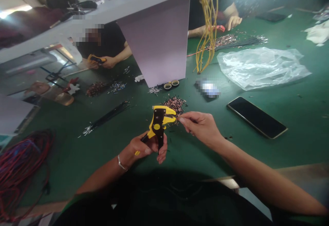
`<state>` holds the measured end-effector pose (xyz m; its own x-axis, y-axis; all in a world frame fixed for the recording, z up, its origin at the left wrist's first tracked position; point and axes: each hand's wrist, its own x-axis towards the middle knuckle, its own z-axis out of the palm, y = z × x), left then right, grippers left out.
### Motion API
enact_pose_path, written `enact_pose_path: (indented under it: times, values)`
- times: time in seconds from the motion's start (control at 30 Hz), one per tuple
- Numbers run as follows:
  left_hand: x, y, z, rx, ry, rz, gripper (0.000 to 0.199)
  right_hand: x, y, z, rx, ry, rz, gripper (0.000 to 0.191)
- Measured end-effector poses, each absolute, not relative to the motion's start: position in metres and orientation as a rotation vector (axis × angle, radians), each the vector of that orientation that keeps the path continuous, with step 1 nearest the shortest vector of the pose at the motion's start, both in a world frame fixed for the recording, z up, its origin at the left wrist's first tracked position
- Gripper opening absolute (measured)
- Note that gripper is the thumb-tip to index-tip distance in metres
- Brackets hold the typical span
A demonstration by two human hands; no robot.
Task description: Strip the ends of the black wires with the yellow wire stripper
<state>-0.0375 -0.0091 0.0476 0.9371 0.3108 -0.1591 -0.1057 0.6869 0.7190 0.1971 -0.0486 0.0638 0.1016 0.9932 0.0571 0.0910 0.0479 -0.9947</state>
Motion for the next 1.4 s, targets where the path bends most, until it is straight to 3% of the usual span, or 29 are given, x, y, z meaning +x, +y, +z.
enact_pose_path:
  times: [0.13, 0.63, 1.4]
  values:
    - [-0.037, -0.009, 0.048, 0.806, 0.302, 0.25, 0.039, 0.197, -0.048, 0.064, -1.266, -1.219, 1.052, 0.019]
    - [-0.038, -0.01, 0.047, 0.8, 0.29, 0.244, 0.042, 0.198, -0.048, 0.064, -1.27, -1.231, 1.088, 0.021]
    - [-0.04, -0.021, 0.048, 0.838, 0.397, 0.416, 0.021, 0.202, -0.046, 0.058, -1.25, -1.123, 1.211, 0.024]
